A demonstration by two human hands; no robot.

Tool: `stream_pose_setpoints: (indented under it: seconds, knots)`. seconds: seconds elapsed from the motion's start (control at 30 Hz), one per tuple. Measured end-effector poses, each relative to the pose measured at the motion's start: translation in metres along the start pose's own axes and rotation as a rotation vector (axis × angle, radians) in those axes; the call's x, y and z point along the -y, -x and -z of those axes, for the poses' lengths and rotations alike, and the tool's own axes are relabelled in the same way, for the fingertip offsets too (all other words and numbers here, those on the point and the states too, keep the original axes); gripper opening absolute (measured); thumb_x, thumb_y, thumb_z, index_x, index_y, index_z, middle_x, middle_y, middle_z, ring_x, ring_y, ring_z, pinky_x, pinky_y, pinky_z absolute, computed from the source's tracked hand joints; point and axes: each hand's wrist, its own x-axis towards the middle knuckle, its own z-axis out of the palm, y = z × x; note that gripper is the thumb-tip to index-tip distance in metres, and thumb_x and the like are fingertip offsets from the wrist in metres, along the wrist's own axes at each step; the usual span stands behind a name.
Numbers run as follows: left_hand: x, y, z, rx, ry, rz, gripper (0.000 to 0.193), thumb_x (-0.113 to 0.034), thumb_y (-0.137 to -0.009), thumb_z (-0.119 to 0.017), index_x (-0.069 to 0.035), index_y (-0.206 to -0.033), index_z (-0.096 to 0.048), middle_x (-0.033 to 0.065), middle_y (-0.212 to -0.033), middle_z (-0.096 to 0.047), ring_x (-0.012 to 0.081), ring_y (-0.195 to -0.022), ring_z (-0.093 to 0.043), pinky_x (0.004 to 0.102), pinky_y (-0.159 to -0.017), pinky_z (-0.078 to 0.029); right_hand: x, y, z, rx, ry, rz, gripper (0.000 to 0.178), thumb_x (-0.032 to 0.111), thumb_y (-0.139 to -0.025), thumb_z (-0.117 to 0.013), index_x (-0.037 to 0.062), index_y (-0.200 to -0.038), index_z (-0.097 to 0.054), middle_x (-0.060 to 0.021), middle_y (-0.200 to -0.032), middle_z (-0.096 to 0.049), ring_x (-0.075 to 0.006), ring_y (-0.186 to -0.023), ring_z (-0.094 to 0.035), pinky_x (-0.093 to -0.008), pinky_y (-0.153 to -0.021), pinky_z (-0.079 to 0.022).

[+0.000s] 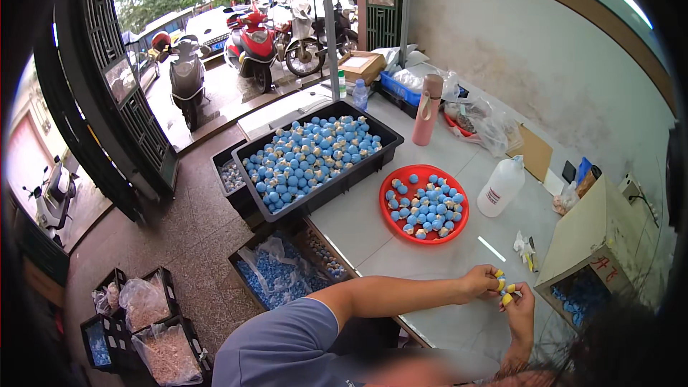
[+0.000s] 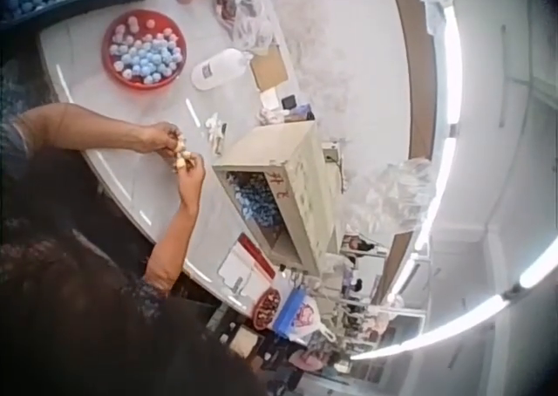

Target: The person assembles small plastic toy parts by hand, joining yellow caps and blue bases to form plastic spheres.

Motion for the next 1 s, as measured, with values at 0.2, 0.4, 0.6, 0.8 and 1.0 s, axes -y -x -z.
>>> stream_pose_setpoints:
  seconds: [0.2,0.4,0.6,0.8,1.0]
  knots:
    - [-0.004,0.002,0.001,-0.006,0.073,0.021,0.032,-0.005,-0.088,-0.062,-0.001,-0.117,-0.049,0.0076,-0.107,-0.060,0.0160,-0.095,-0.063,0.0274,-0.083,-0.054,-0.011,-0.003,-0.029,-0.243,-0.211,0.119,0.014,-0.005,-0.090,-0.054,-0.0005,-0.103,-0.051,-0.0045,-0.091,-0.055,-0.0091,-0.068,-0.056,-0.0230,-0.060,-0.047]
    - [-0.005,0.007,-0.004,-0.001,0.098,0.047,0.030,-0.004,-0.089,-0.060,-0.001,-0.116,-0.049,0.0082,-0.110,-0.058,0.0165,-0.099,-0.062,0.0285,-0.087,-0.053,-0.038,-0.004,-0.033,-0.383,-0.119,0.173,0.012,-0.004,-0.091,-0.056,-0.0013,-0.102,-0.054,-0.0042,-0.093,-0.056,-0.0098,-0.074,-0.056,-0.0226,-0.066,-0.048]
    - [-0.008,0.012,-0.003,0.000,0.148,0.052,0.026,-0.002,-0.090,-0.056,-0.001,-0.115,-0.049,0.0105,-0.111,-0.057,0.0198,-0.103,-0.062,0.0327,-0.091,-0.053,-0.025,0.003,-0.048,-0.466,0.152,0.334,0.019,-0.006,-0.086,-0.060,-0.0020,-0.104,-0.057,-0.0065,-0.100,-0.058,-0.0163,-0.083,-0.059,-0.0266,-0.070,-0.049]
    - [-0.003,0.010,-0.010,0.003,0.136,0.092,0.023,-0.005,-0.092,-0.058,-0.004,-0.113,-0.050,0.0100,-0.112,-0.059,0.0191,-0.101,-0.062,0.0312,-0.088,-0.054,-0.016,0.012,-0.046,-0.555,0.262,0.312,0.023,-0.009,-0.082,-0.061,-0.0012,-0.104,-0.059,-0.0079,-0.098,-0.059,-0.0164,-0.078,-0.059,-0.0270,-0.067,-0.048]
    - [-0.033,0.027,-0.008,0.033,0.146,0.139,0.025,-0.007,-0.096,-0.052,-0.003,-0.121,-0.050,0.0109,-0.118,-0.060,0.0218,-0.108,-0.063,0.0311,-0.088,-0.054,-0.026,-0.005,-0.043,-0.547,0.161,0.312,0.024,-0.009,-0.084,-0.061,-0.0013,-0.107,-0.060,-0.0073,-0.102,-0.063,-0.0142,-0.082,-0.060,-0.0259,-0.069,-0.049]
